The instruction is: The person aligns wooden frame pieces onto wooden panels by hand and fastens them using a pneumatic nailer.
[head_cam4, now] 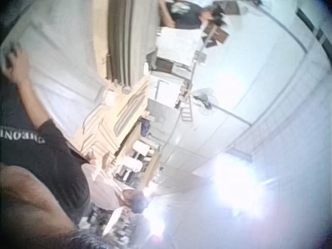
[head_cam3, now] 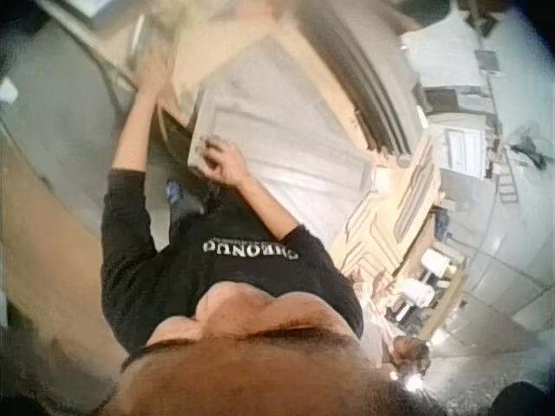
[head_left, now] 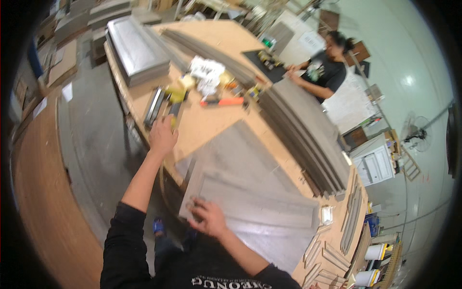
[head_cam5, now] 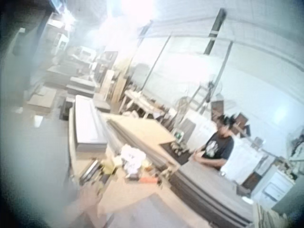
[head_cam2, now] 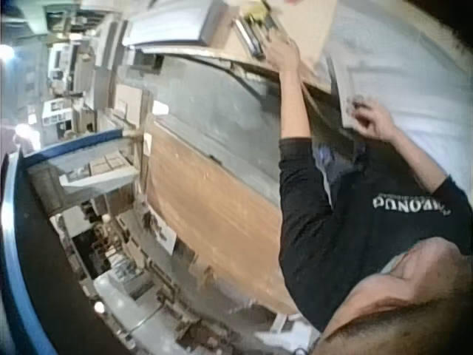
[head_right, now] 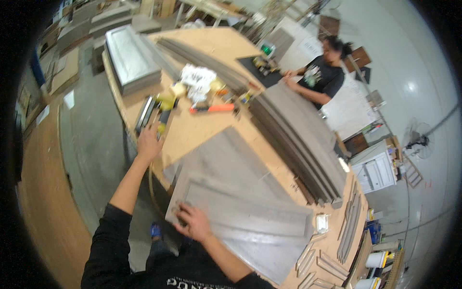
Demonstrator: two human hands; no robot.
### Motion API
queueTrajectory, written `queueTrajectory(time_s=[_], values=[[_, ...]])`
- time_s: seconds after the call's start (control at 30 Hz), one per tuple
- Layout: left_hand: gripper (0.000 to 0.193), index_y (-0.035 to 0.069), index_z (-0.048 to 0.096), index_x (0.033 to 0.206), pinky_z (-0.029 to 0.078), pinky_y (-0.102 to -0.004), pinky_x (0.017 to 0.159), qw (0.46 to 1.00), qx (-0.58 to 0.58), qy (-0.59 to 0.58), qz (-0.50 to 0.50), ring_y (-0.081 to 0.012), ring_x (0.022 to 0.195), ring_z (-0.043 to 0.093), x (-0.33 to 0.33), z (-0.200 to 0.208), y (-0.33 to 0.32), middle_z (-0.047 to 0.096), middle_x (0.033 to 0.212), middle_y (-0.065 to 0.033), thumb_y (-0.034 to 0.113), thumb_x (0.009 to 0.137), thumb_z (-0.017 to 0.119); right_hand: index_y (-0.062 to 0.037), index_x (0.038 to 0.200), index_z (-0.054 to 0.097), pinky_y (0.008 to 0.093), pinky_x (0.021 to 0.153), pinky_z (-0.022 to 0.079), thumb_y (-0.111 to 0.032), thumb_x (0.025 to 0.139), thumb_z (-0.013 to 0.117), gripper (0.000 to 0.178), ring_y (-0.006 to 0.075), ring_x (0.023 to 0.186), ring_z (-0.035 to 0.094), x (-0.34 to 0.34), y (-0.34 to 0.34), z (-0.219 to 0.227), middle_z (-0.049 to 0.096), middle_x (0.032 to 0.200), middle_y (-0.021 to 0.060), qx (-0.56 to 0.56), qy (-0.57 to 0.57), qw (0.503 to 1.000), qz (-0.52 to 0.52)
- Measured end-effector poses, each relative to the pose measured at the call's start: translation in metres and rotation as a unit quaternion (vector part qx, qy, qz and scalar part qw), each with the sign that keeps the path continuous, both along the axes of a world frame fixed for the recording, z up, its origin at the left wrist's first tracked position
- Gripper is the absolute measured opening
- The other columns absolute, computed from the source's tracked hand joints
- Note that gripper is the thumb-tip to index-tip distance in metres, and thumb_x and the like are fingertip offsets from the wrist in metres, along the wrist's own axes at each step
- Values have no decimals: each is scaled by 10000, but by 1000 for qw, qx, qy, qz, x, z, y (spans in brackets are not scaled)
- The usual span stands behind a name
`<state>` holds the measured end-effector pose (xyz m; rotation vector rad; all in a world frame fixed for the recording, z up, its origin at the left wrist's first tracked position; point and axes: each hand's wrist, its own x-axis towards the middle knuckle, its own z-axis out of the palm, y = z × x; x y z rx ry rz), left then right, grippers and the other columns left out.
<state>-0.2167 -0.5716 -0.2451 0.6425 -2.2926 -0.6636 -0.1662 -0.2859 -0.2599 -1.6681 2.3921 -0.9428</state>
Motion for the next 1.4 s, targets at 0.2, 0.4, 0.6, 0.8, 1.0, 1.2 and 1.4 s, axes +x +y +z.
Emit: queueTrajectory(time_s=[0.2,0.4,0.6,0.8,1.0,1.2,1.4], values=[[697,117,394,1314,395,-455,887,978,-12,-192,81,-304,1075,520,-67,-30,-43,542,1158,-134,168,698,715,-149,1086,624,362,794,481,-263,716,712,397,273,941,576,15,2,16,549,1233,65,12,-10,1000,-7],[615,49,391,1256,482,-336,647,948,260,53,-177,-201,721,590,57,-9,-72,579,830,-91,54,689,628,-149,1074,622,375,782,483,-249,703,711,394,294,953,567,7,2,2,561,1207,76,9,-13,1000,-21],[499,-6,476,1155,501,-255,687,775,569,-140,-236,-110,783,591,171,52,-25,612,906,-41,6,723,726,-145,1021,651,369,733,470,-241,651,729,390,275,843,563,-2,-1,7,572,1185,66,13,13,1000,-23],[396,3,592,1068,474,-249,794,784,538,-115,-289,-87,829,587,224,-12,15,646,915,-40,36,684,683,-136,985,661,355,746,472,-236,621,749,388,266,856,575,0,-6,-2,581,1174,81,33,14,999,-21],[364,-7,647,956,497,-256,726,805,498,-95,-307,-115,766,643,230,-24,20,688,854,-83,169,665,775,-142,982,666,348,742,479,-223,601,756,400,257,852,582,7,-4,-3,584,1177,76,33,17,999,-38],[366,-4,645,942,490,-268,771,776,551,-125,-281,-132,792,627,230,-73,19,682,870,-82,160,654,798,-139,971,672,340,749,478,-222,592,759,397,252,857,586,6,-6,1,593,1167,73,46,24,998,-42],[342,-1,643,943,489,-268,774,736,563,-111,-359,-125,792,625,211,-56,17,682,879,-73,136,663,784,-131,948,676,348,752,471,-219,580,764,389,263,877,591,5,-5,-1,596,1162,75,36,31,998,-38]])
